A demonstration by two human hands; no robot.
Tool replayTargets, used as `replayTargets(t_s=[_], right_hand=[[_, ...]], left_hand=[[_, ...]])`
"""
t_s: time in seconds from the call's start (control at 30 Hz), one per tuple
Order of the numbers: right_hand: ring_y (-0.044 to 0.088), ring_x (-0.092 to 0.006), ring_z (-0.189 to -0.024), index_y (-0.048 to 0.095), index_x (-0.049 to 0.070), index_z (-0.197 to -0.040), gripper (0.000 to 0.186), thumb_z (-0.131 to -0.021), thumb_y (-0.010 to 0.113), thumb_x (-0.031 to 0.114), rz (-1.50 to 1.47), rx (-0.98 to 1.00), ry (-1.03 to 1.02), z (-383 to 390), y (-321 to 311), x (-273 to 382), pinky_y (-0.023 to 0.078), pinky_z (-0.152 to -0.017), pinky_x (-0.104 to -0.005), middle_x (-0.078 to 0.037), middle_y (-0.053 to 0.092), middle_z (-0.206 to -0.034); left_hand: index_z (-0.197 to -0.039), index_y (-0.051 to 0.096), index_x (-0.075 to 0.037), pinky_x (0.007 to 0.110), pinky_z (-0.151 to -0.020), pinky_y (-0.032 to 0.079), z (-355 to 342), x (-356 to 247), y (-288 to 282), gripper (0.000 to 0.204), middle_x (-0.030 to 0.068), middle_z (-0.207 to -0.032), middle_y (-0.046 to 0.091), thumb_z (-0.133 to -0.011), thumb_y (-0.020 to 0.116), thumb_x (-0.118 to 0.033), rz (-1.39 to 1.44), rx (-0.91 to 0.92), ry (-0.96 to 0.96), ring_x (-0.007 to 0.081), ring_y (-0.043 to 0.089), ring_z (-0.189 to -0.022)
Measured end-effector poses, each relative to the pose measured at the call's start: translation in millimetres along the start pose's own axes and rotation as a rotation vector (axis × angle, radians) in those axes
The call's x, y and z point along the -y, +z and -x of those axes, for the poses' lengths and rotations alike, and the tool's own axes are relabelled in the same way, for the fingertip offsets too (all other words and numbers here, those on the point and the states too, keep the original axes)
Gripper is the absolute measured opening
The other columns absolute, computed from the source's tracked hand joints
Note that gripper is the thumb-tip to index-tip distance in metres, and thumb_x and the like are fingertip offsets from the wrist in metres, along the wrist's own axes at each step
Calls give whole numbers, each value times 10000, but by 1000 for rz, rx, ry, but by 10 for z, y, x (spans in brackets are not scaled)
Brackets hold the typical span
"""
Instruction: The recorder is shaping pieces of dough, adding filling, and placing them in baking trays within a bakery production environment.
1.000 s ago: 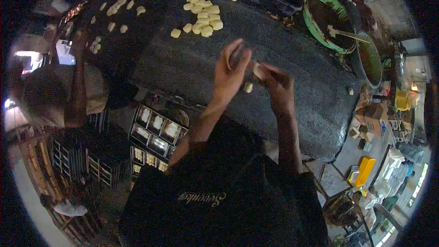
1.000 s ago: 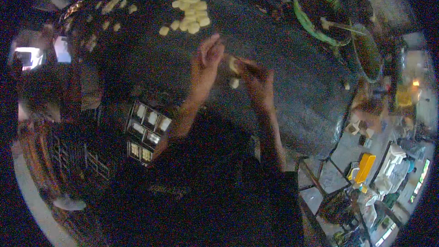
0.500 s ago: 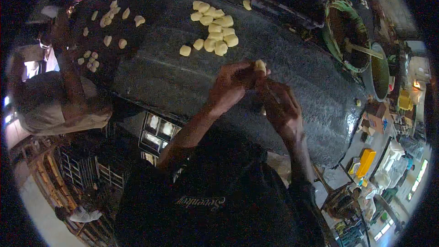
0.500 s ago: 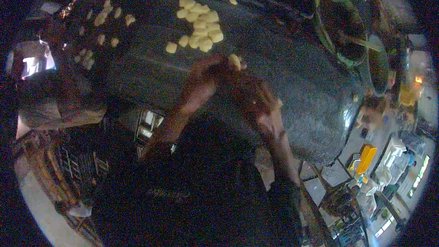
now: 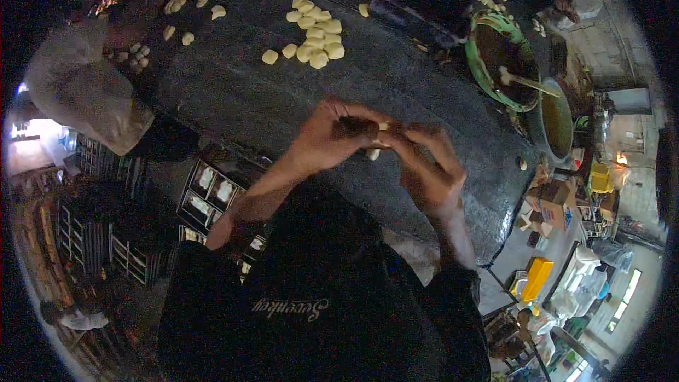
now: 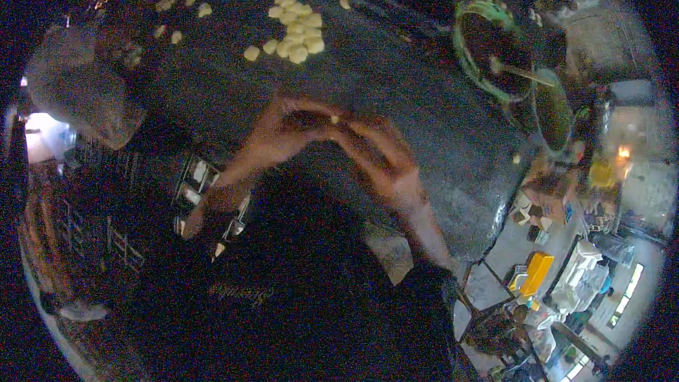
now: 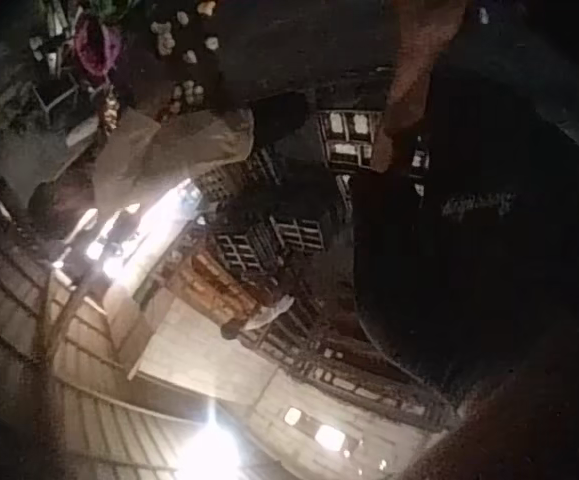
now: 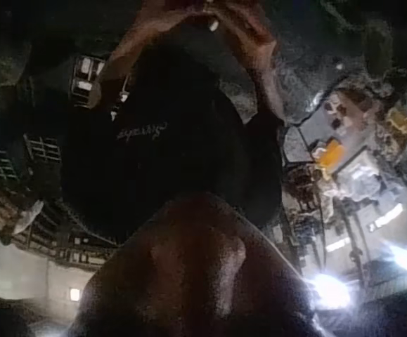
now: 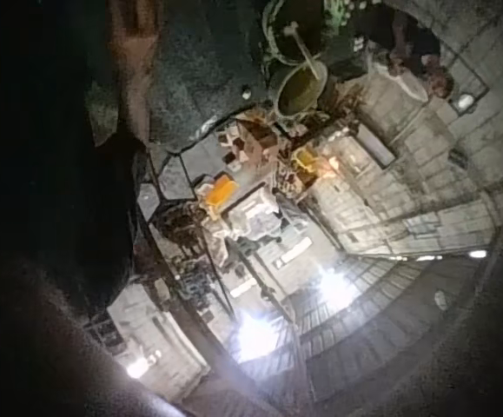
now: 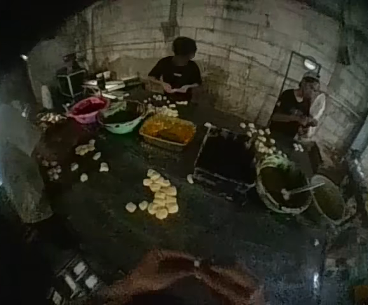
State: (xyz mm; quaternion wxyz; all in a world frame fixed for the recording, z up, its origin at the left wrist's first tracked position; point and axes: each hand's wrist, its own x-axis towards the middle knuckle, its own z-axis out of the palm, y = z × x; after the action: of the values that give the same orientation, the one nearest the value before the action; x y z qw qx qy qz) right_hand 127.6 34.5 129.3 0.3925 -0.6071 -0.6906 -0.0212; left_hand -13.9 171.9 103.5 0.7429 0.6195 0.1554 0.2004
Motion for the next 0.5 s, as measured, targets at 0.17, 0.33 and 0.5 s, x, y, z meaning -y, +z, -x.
replayTargets(t_s=[0.17, 0.33, 0.5], right_hand=[[630, -185, -784, 731, 101, -994, 381, -691, 680, -124, 2, -54, 105, 416, -328, 298, 524, -677, -305, -48, 615, -890], [622, -194, -783, 735, 84, -970, 246, -744, 724, -10, -61, -195, 468, 630, -683, 654, 504, -635, -321, -72, 643, -860], [637, -224, -687, 736, 59, -955, 193, -763, 743, 43, -52, -307, 321, 908, -709, 447, 514, -635, -343, -106, 655, -795]], left_hand=[[-1090, 674, 28, 289, -833, 543, 303, -2, 467, 229, 120, -991, 696, -870, 610, 28, 437, 29, -209, 141, 649, -913], [-1103, 645, 21, 292, -833, 554, 661, -213, 1003, 236, 90, -971, 681, -869, 646, -6, 58, 5, 31, 150, 649, -899], [-1093, 649, 12, 299, -866, 531, 816, -214, 1391, 242, 92, -1078, 668, -883, 673, -107, 152, -25, -83, 161, 638, -975]])
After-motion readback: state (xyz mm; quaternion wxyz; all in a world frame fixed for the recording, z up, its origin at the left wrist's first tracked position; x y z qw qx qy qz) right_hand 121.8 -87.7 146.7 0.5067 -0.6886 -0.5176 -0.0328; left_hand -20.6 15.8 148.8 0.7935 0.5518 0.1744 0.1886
